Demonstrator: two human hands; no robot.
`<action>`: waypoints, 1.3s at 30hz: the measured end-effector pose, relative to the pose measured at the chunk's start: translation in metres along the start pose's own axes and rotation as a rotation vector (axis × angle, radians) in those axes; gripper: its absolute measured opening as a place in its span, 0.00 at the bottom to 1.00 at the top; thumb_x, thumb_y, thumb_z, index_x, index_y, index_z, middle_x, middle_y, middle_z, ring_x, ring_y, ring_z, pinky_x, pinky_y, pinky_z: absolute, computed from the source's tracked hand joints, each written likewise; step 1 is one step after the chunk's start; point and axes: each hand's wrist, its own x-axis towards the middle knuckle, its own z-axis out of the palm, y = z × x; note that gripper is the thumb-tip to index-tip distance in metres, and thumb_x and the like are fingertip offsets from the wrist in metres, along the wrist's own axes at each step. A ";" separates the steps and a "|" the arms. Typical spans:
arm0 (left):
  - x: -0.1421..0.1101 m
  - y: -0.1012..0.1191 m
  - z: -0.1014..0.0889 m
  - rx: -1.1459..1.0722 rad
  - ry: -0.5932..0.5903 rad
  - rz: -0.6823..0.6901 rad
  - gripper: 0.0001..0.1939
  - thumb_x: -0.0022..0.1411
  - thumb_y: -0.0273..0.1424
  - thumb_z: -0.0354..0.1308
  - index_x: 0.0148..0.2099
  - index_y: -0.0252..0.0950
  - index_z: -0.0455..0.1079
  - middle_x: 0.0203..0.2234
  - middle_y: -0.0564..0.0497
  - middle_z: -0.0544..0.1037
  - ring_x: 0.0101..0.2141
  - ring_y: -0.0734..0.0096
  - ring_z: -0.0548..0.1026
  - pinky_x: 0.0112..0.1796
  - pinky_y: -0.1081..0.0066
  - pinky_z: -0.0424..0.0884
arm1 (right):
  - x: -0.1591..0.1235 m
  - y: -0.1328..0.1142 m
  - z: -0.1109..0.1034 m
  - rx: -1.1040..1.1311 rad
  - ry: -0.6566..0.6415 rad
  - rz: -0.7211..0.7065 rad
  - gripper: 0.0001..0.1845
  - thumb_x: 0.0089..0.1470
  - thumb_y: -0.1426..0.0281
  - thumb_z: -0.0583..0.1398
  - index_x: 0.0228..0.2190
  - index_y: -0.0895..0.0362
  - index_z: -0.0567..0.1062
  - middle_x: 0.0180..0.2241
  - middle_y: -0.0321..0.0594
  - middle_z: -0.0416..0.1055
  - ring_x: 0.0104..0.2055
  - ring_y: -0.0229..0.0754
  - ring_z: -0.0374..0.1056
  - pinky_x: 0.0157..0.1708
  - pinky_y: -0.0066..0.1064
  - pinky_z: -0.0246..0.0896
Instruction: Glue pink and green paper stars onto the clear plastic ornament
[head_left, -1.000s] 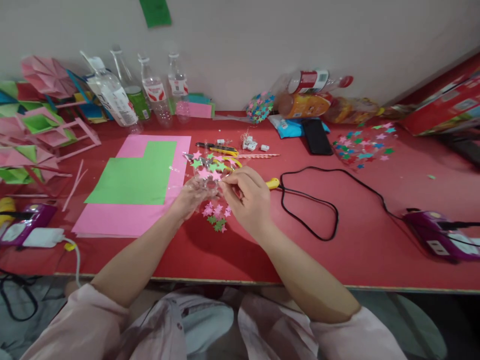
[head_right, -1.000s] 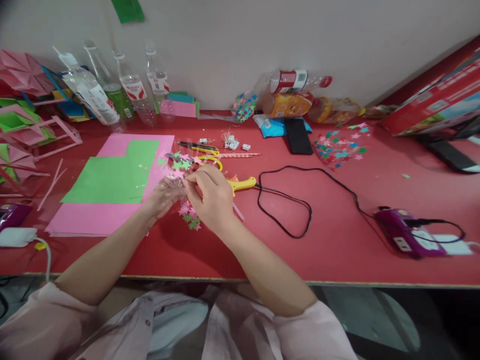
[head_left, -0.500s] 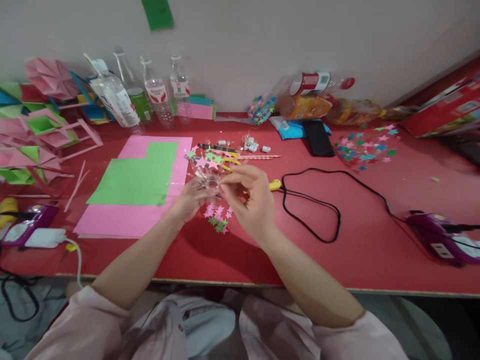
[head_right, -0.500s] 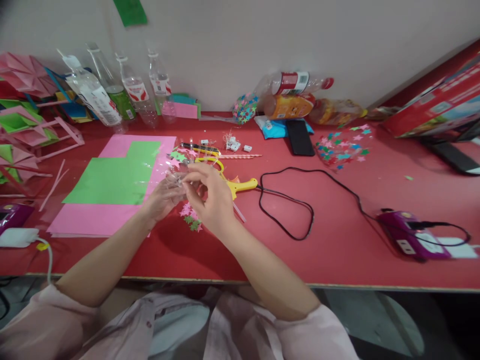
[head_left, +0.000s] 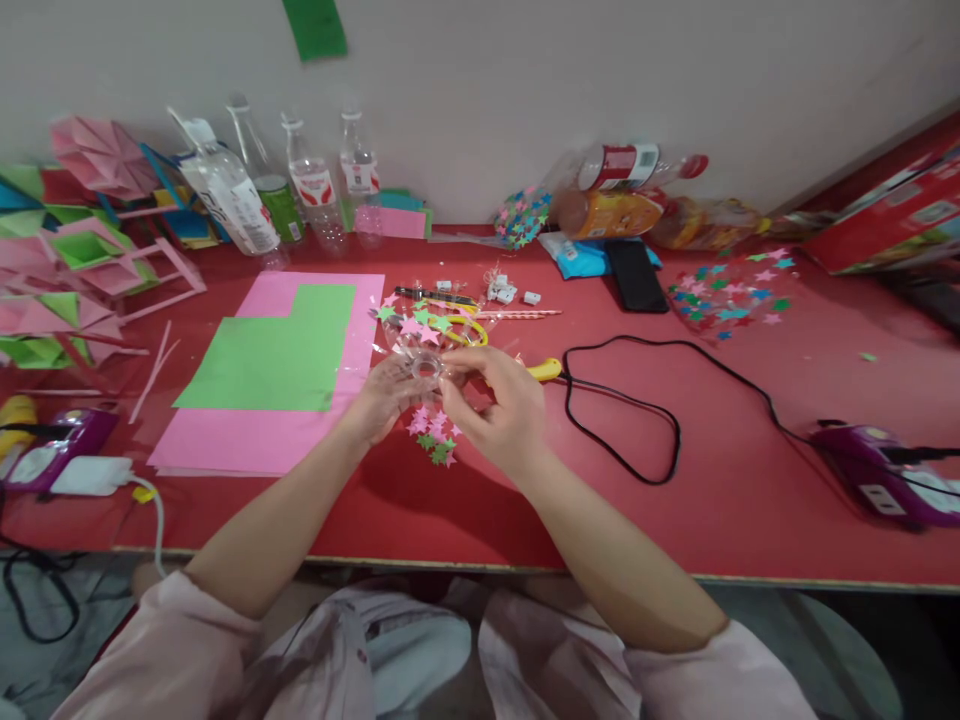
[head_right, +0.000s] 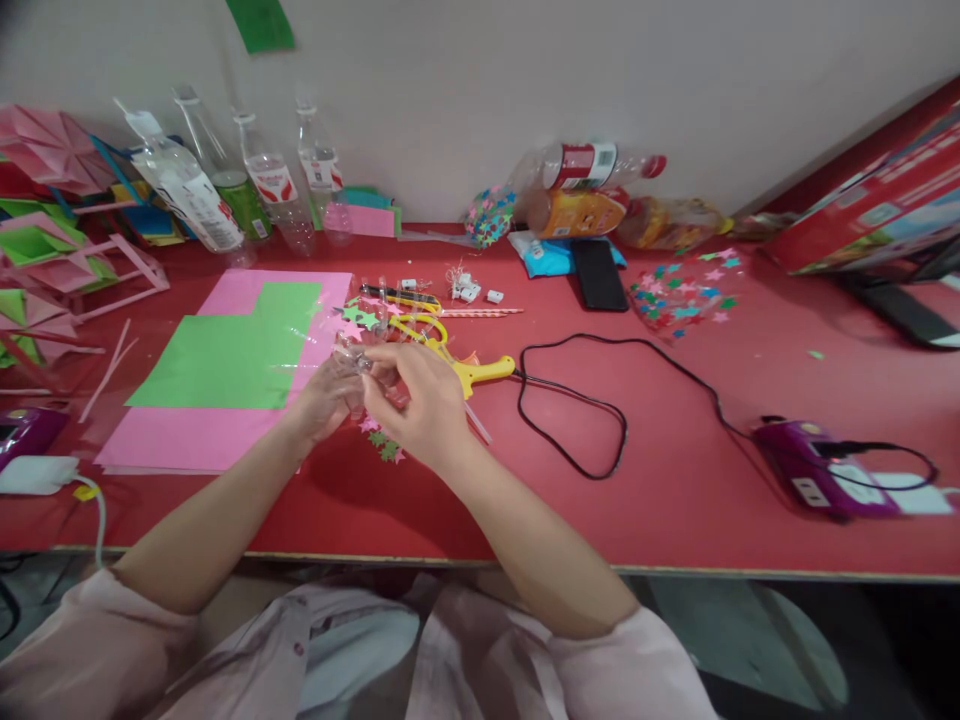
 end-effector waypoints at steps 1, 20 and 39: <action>0.000 0.000 0.000 0.002 0.004 -0.001 0.16 0.39 0.24 0.69 0.35 0.36 0.73 0.20 0.57 0.75 0.18 0.81 0.69 0.21 0.79 0.68 | 0.000 0.000 0.000 0.001 0.003 0.004 0.08 0.52 0.76 0.58 0.35 0.54 0.70 0.27 0.32 0.72 0.28 0.34 0.68 0.30 0.27 0.63; 0.000 0.000 0.002 0.067 0.044 -0.002 0.18 0.37 0.26 0.70 0.34 0.35 0.72 0.28 0.54 0.79 0.26 0.76 0.75 0.28 0.76 0.71 | 0.002 0.001 -0.001 0.044 -0.057 0.036 0.06 0.50 0.77 0.56 0.30 0.54 0.68 0.26 0.33 0.69 0.28 0.35 0.65 0.30 0.29 0.62; 0.003 -0.001 -0.004 0.073 0.068 0.028 0.16 0.39 0.25 0.68 0.35 0.36 0.72 0.24 0.56 0.76 0.21 0.77 0.74 0.27 0.72 0.74 | 0.005 -0.003 -0.005 0.096 -0.054 0.054 0.08 0.52 0.78 0.57 0.24 0.55 0.67 0.26 0.33 0.70 0.30 0.35 0.67 0.32 0.29 0.62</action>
